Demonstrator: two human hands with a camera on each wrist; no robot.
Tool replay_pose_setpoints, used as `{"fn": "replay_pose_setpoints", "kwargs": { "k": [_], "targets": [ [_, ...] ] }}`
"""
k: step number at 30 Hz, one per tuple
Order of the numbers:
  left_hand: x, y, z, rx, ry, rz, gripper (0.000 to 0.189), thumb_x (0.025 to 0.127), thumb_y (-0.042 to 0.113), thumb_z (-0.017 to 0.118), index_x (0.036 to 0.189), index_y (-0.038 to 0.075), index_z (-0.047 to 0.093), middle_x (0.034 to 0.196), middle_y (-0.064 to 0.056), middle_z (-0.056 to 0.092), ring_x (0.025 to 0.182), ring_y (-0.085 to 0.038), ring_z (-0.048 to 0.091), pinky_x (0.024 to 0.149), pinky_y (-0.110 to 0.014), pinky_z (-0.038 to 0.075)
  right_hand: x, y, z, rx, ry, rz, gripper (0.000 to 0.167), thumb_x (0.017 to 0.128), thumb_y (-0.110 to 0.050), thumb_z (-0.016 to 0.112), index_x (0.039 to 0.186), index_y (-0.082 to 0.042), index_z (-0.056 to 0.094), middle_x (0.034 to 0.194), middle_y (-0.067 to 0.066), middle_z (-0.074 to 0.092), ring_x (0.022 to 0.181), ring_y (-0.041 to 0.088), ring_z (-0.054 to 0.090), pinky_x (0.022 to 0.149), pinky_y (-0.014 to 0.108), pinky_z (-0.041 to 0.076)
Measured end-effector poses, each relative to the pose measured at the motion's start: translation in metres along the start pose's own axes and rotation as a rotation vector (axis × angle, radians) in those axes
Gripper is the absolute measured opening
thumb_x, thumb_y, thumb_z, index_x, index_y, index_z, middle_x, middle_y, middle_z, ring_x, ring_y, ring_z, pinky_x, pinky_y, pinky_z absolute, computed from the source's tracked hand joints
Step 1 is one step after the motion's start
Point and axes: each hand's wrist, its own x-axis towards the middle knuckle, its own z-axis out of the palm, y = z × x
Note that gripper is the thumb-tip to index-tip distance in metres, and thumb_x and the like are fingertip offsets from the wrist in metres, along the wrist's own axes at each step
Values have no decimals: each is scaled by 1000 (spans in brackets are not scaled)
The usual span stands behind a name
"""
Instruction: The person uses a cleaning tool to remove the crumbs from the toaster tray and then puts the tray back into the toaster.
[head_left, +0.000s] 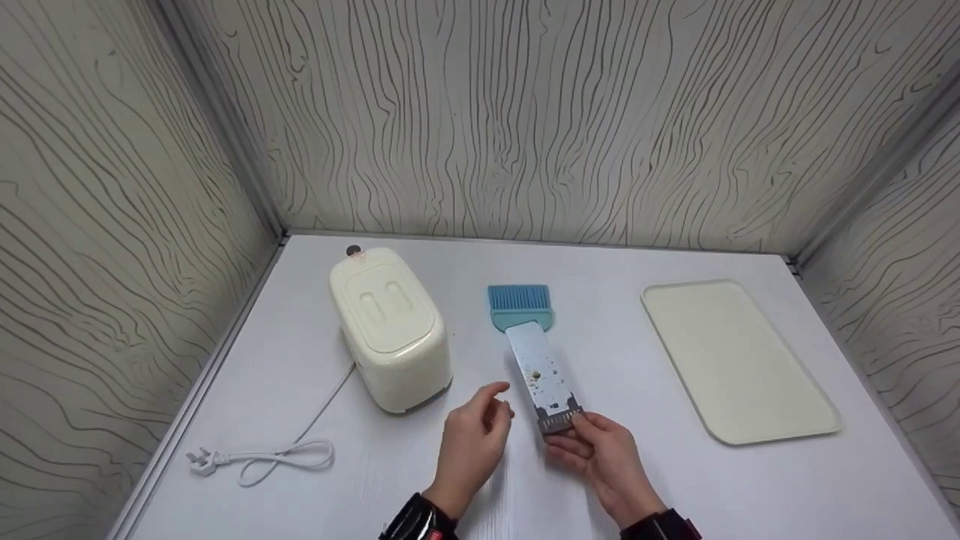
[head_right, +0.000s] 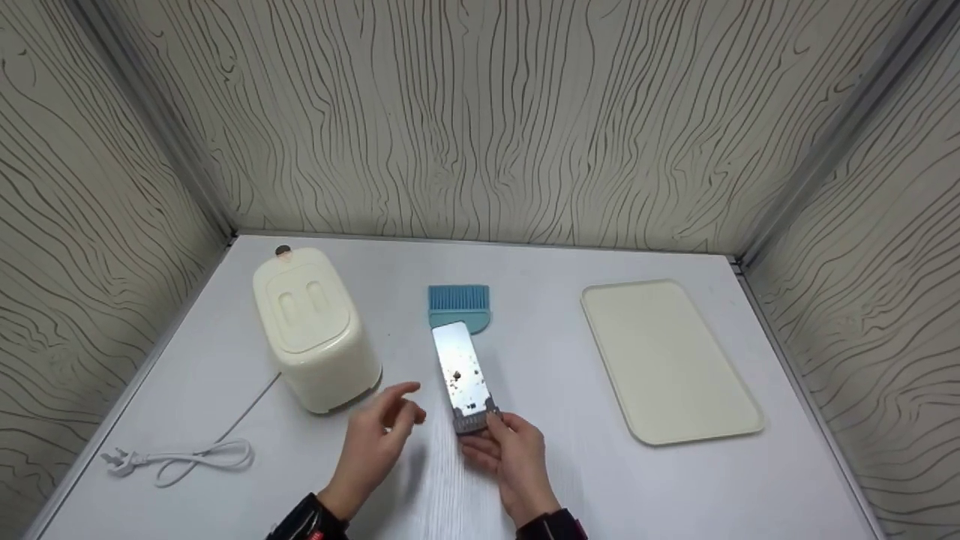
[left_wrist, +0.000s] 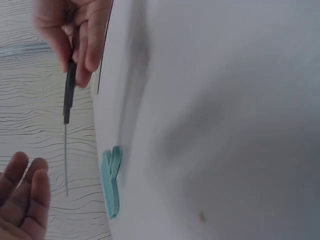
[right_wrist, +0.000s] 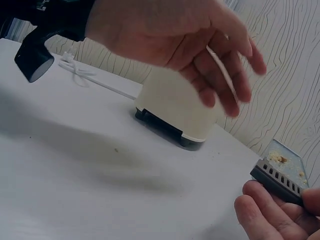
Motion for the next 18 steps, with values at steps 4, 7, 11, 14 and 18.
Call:
{"fn": "replay_pose_setpoints", "kwargs": {
  "k": [4,7,11,14,18],
  "targets": [
    [-4,-4,15,-50,-124,-222,16,97,21,69,107,9,73,74,10,64,59,0,55,53,-19,47,1,2,2,18,0,-7,42,107,-14,53,138,13,44,103,21,75,91,29,77,83,44,63],
    [-5,-5,24,-79,-163,-309,14,96,24,71,99,11,72,72,10,61,56,-2,53,49,-20,44,1,3,4,29,4,-12,39,106,-13,54,135,13,46,101,21,75,90,29,77,81,45,63],
    [-7,-6,31,-41,-170,-320,13,94,26,73,89,14,70,72,11,59,60,-2,50,53,-20,42,1,3,6,43,-5,-16,35,107,-11,53,132,12,46,99,20,76,90,28,77,81,44,63],
    [-8,-8,36,-11,-161,-305,16,94,27,74,85,16,68,72,11,59,64,-3,48,56,-21,41,1,4,6,55,-17,-20,33,107,-11,53,130,12,46,98,20,76,90,28,77,82,43,63],
    [-9,-10,40,-29,-163,-317,18,94,28,74,83,16,66,72,11,58,64,-3,48,56,-21,41,1,5,6,64,-16,-27,32,106,-11,53,128,12,47,97,19,76,89,27,77,81,41,63]
  ]
}}
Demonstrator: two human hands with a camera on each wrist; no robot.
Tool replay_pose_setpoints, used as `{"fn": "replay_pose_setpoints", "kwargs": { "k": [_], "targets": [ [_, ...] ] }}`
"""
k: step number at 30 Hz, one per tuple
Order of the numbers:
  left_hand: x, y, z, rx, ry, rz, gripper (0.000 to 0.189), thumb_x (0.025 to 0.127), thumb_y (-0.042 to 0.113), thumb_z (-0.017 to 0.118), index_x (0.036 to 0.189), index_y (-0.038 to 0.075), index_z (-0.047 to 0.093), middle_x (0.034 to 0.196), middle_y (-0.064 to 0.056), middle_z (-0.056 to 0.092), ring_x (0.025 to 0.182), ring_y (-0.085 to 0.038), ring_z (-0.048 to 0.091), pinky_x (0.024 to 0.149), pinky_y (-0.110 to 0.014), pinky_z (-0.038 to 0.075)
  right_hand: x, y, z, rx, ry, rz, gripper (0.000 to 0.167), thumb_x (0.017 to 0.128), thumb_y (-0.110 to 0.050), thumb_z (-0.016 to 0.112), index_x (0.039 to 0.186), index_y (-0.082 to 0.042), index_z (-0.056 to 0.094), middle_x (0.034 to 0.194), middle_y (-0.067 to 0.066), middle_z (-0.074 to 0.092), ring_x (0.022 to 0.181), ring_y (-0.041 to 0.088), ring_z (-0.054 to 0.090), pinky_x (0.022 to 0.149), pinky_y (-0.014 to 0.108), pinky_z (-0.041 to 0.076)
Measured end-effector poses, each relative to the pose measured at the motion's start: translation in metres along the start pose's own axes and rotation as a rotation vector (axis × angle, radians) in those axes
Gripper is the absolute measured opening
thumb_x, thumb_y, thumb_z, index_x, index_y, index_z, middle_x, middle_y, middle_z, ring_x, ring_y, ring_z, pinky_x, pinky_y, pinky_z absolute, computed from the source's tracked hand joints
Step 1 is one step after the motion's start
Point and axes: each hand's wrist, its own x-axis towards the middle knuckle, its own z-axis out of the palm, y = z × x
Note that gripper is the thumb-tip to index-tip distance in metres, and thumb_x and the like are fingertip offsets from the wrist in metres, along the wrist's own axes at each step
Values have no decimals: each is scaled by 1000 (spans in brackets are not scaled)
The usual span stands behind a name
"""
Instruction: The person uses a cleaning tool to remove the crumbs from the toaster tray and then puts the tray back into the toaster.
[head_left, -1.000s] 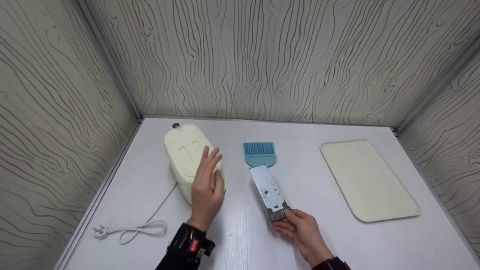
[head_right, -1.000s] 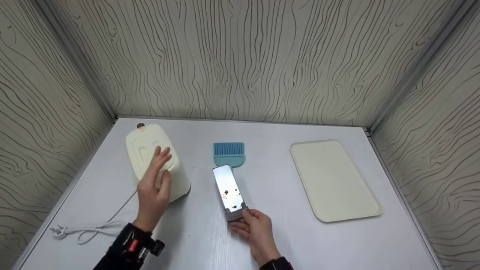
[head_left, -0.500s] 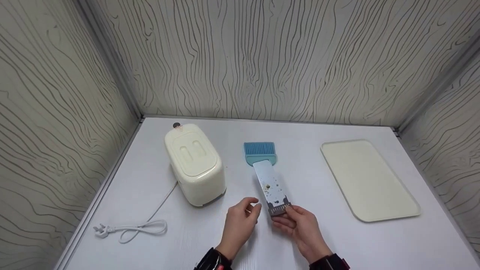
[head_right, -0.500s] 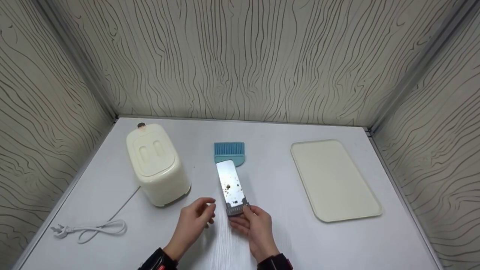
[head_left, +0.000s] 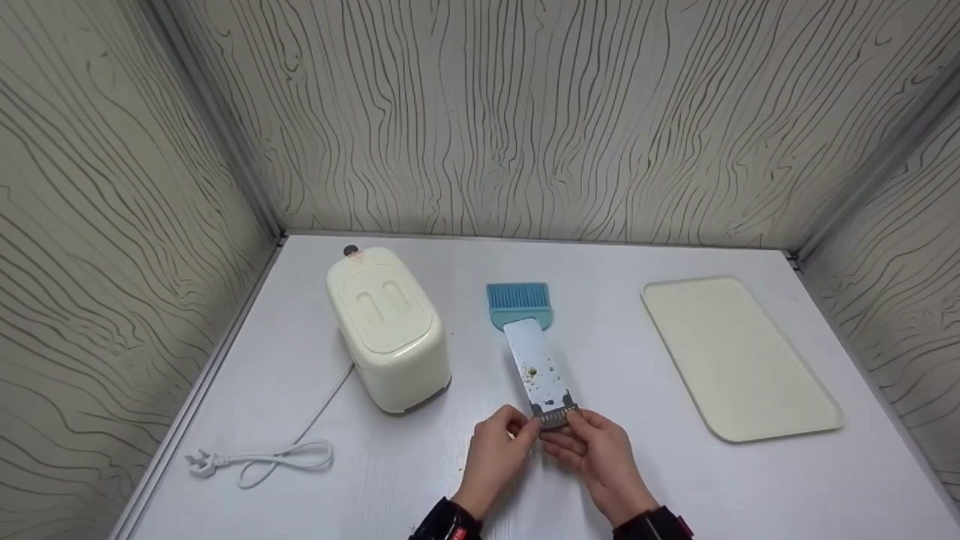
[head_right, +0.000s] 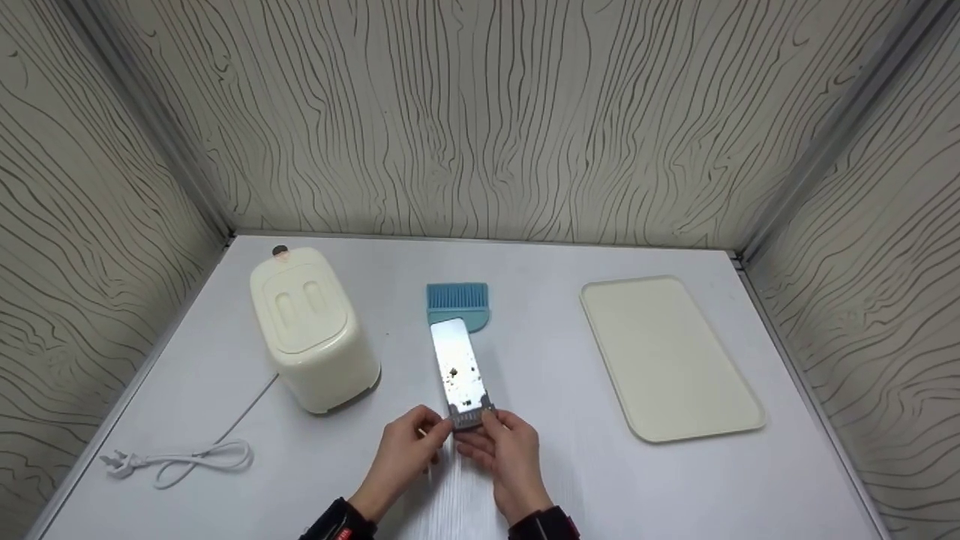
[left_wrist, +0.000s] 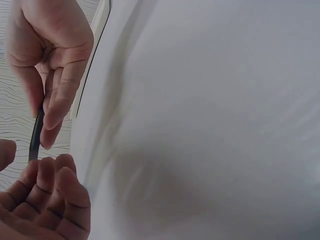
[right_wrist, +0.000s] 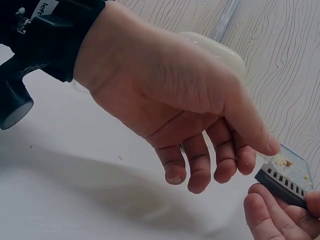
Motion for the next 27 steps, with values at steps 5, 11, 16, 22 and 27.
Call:
{"fn": "replay_pose_setpoints", "kwargs": {
  "k": [5,11,16,22,27],
  "targets": [
    [0,-2,5,-25,12,-7,20,93,27,75,81,16,64,71,11,56,63,-3,47,56,-21,40,0,1,2,-10,32,3,31,106,-10,54,127,11,48,96,19,76,87,27,77,78,40,64],
    [0,-5,9,-85,-14,-63,18,93,23,74,82,14,64,70,9,55,60,-5,49,51,-21,41,0,2,4,-26,63,25,32,106,-11,55,129,11,49,96,17,76,86,26,77,74,37,63],
    [-1,-5,12,-133,-30,-103,14,94,20,72,85,12,65,71,7,56,61,-7,51,50,-21,42,-1,3,4,-33,54,28,34,106,-12,54,131,11,47,95,16,76,86,25,77,74,36,63],
    [-2,-3,13,-242,-58,-152,13,96,19,70,92,8,66,74,4,59,56,-7,53,48,-21,45,-3,6,3,-41,56,8,30,107,-13,53,127,10,50,94,13,76,83,22,76,71,33,62],
    [-3,-3,13,-307,-83,-192,12,98,18,68,95,7,65,76,3,60,53,-7,53,47,-21,44,-3,7,2,-51,33,-1,30,107,-14,54,125,10,51,97,13,77,84,21,76,69,30,60]
  ]
}}
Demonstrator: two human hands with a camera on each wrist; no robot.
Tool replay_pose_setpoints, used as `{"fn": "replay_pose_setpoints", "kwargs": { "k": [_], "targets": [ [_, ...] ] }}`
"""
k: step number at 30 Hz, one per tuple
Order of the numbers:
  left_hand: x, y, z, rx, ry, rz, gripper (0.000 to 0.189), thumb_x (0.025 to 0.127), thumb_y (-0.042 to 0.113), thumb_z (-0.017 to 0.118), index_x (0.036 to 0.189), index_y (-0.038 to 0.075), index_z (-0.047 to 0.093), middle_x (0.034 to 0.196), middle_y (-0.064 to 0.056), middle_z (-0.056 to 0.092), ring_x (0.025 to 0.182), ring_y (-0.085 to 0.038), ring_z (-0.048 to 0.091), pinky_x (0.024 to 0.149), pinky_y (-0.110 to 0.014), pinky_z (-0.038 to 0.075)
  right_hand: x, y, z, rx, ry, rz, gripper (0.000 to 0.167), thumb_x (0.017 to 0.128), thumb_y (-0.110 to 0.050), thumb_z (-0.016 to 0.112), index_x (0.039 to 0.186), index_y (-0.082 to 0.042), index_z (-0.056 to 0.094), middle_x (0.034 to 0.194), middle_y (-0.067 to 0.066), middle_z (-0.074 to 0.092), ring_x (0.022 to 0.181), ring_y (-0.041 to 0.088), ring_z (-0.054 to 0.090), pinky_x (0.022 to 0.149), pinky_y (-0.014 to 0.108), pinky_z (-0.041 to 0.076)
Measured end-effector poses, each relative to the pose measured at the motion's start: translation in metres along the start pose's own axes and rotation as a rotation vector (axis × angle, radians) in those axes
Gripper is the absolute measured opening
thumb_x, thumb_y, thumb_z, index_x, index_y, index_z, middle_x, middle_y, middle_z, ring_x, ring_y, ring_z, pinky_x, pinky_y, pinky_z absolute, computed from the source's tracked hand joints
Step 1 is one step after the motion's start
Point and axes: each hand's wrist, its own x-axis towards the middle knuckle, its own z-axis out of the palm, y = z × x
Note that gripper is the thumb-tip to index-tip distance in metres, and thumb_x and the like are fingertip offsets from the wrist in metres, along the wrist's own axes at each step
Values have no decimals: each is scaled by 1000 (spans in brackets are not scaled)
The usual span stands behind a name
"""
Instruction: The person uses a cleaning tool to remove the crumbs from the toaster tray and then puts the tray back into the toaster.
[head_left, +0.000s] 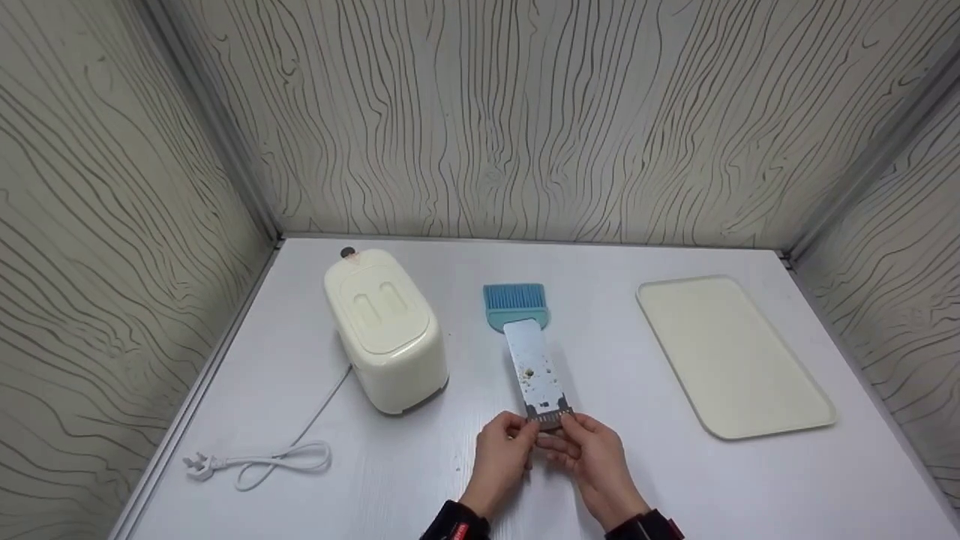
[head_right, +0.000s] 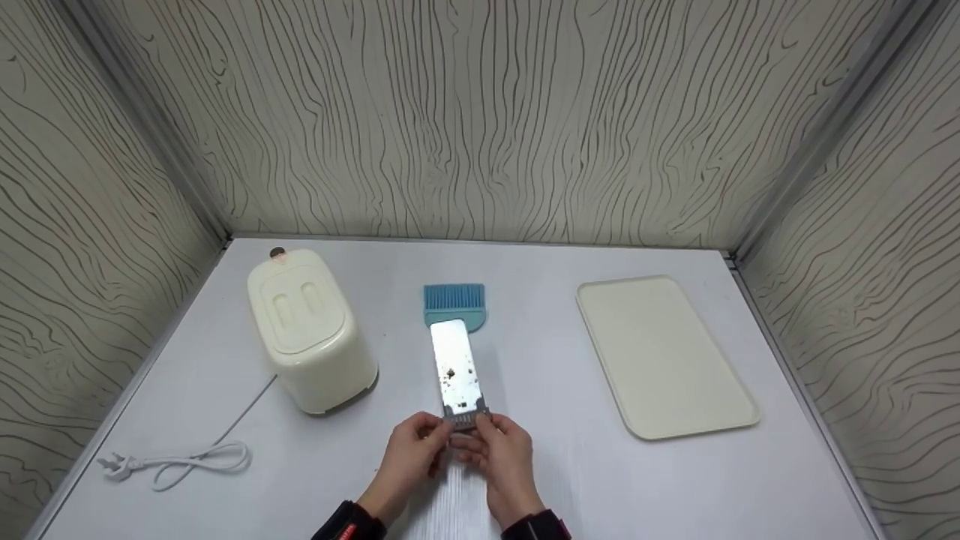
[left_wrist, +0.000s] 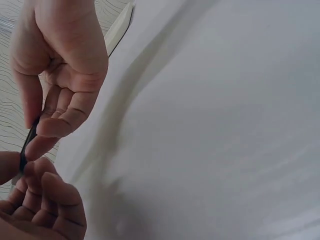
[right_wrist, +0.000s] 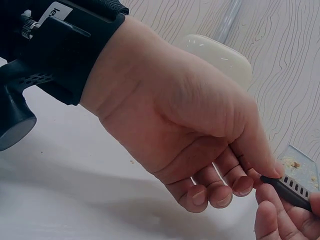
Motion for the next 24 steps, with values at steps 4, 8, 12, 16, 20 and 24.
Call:
{"fn": "replay_pose_setpoints", "kwargs": {
  "k": [4,8,12,16,20,24],
  "targets": [
    [0,0,-1,-34,-13,-20,12,98,18,68,97,6,64,75,2,60,54,-8,53,48,-21,43,0,0,-1,-15,-2,4,31,106,-15,55,124,10,52,95,14,77,83,22,77,68,29,59],
    [0,0,-2,-61,-7,-15,12,98,17,67,97,5,64,73,2,59,53,-8,53,47,-22,44,0,0,0,-43,22,6,31,104,-16,59,123,9,54,93,15,77,82,23,77,68,31,60],
    [0,1,-3,-72,5,-26,13,99,16,66,99,4,64,75,1,59,55,-9,55,48,-23,46,0,0,0,-81,28,9,34,103,-18,62,123,9,54,93,15,77,81,23,77,68,31,59],
    [0,1,-5,-99,1,-41,13,100,16,64,101,3,63,77,0,61,58,-10,57,49,-23,47,1,1,-2,-110,17,10,37,103,-20,63,124,9,54,94,15,77,82,23,76,69,32,59],
    [1,0,-8,-132,-5,-46,13,100,14,62,102,1,63,79,-1,63,59,-10,57,50,-23,47,1,2,-2,-119,6,14,36,102,-21,63,121,8,56,95,16,77,84,23,76,70,33,60],
    [2,0,-9,-166,0,-53,13,100,13,62,102,0,62,80,-3,65,60,-11,56,50,-23,47,-1,3,-2,-126,-6,14,33,101,-22,65,117,6,57,94,15,77,84,23,76,71,32,60]
  ]
}}
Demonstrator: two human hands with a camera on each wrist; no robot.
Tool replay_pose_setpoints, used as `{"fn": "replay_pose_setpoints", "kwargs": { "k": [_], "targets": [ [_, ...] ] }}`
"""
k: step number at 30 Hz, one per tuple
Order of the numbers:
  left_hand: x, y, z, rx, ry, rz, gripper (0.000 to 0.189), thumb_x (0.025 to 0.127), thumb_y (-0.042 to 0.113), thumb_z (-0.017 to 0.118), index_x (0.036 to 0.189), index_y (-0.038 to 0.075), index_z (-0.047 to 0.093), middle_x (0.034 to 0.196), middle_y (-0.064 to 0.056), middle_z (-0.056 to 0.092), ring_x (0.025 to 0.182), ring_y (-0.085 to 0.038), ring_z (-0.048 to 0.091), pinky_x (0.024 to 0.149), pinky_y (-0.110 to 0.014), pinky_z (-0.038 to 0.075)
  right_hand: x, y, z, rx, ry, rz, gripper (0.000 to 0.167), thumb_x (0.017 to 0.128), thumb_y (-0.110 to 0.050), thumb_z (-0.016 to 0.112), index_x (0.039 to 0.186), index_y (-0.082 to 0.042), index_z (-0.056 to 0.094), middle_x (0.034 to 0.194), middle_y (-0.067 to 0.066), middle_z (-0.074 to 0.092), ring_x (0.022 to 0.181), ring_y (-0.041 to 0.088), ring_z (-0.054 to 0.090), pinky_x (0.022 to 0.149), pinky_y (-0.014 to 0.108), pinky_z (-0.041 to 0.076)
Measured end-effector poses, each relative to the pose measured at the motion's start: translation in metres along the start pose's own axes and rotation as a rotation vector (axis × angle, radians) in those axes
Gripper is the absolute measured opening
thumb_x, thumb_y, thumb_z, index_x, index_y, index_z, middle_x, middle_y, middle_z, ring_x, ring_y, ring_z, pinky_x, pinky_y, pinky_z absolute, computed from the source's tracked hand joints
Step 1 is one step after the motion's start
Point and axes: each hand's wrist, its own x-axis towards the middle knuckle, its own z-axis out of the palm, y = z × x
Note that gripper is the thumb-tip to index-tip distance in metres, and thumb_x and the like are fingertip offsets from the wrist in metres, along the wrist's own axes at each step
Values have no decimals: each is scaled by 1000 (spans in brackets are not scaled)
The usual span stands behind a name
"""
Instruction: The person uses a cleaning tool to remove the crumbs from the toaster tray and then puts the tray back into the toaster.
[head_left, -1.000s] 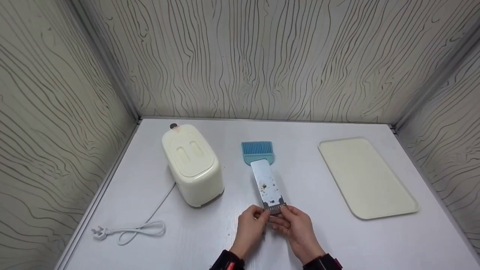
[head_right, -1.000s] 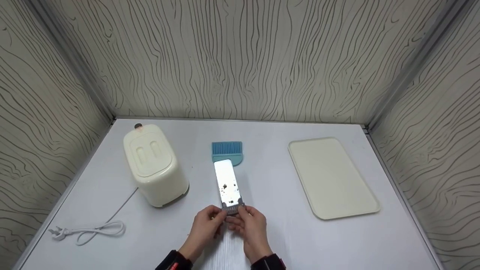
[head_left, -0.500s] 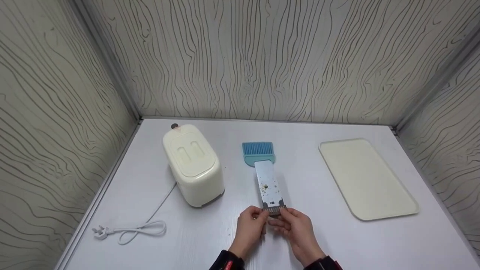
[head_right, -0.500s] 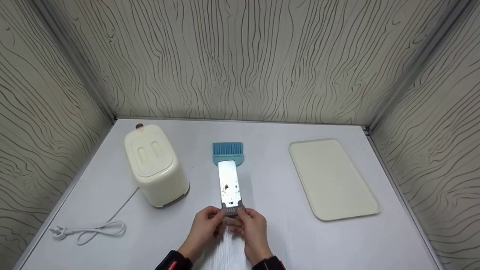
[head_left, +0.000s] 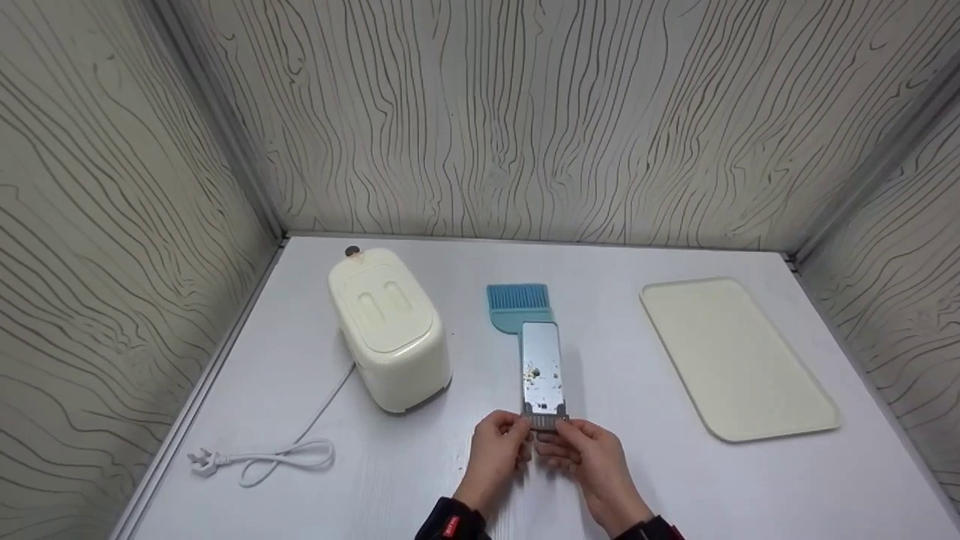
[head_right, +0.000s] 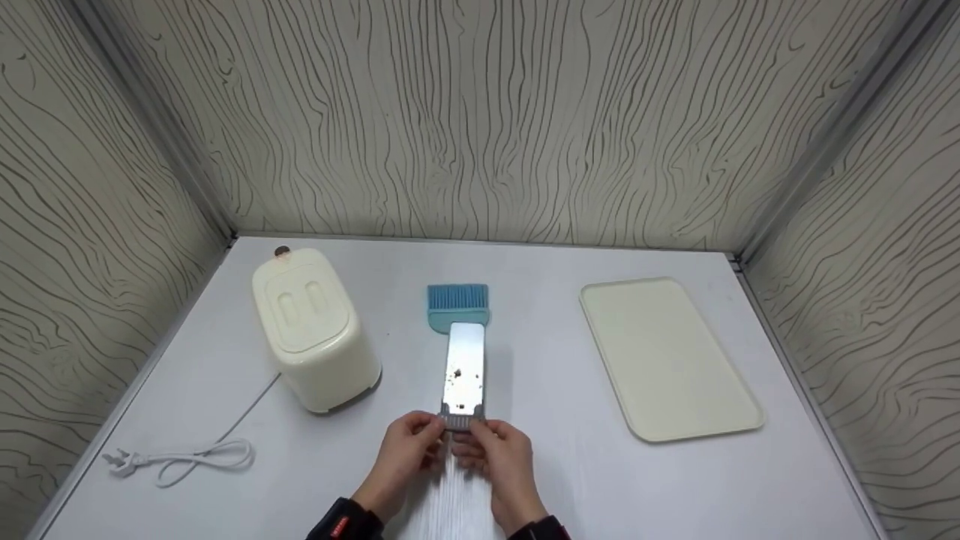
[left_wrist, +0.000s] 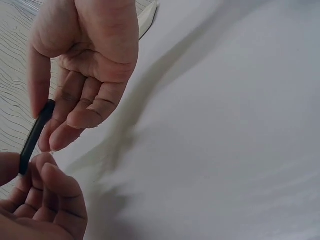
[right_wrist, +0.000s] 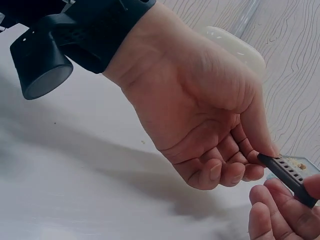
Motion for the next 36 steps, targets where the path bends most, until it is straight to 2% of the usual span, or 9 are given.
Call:
{"fn": "replay_pose_setpoints", "kwargs": {
  "k": [9,12,16,19,24,31,36],
  "targets": [
    [4,0,-6,-97,14,-60,23,100,18,62,110,-3,63,88,-6,68,73,-13,64,65,-28,57,-3,0,5,-19,-36,-14,27,100,-21,67,110,4,61,93,15,77,84,23,77,72,32,61],
    [5,-1,-7,-167,16,-78,25,100,19,63,111,-4,64,91,-8,70,78,-15,66,72,-31,59,-3,1,6,-29,-48,-11,28,100,-22,66,110,4,62,93,14,77,84,24,76,73,34,61],
    [5,-1,-10,-268,19,-118,28,102,20,62,113,-6,64,96,-10,72,85,-17,68,80,-34,60,-3,2,8,-69,-39,1,27,100,-23,66,109,2,65,81,8,73,75,20,71,71,33,58],
    [6,1,-11,-362,33,-168,30,102,20,63,117,-7,62,101,-11,72,88,-17,68,82,-33,59,-4,3,10,-83,-28,19,25,99,-23,67,109,1,67,74,3,64,69,17,63,68,30,54],
    [8,4,-11,-502,58,-234,33,104,20,60,123,-7,58,108,-14,71,92,-17,68,84,-32,58,-7,2,17,-61,-40,29,25,99,-23,68,108,1,66,72,1,58,66,15,57,66,28,50],
    [7,4,-11,-609,67,-231,37,104,19,60,127,-8,51,113,-17,71,96,-17,69,88,-32,58,-8,3,24,-62,-41,8,21,98,-23,69,95,-3,66,65,-2,55,63,14,56,64,27,50],
    [9,3,-12,-627,64,-219,40,98,11,68,128,-10,52,119,-18,67,101,-19,67,90,-32,57,-8,6,28,-53,-27,3,19,98,-21,69,92,-4,66,64,-2,55,62,13,55,62,26,49]
  ]
}}
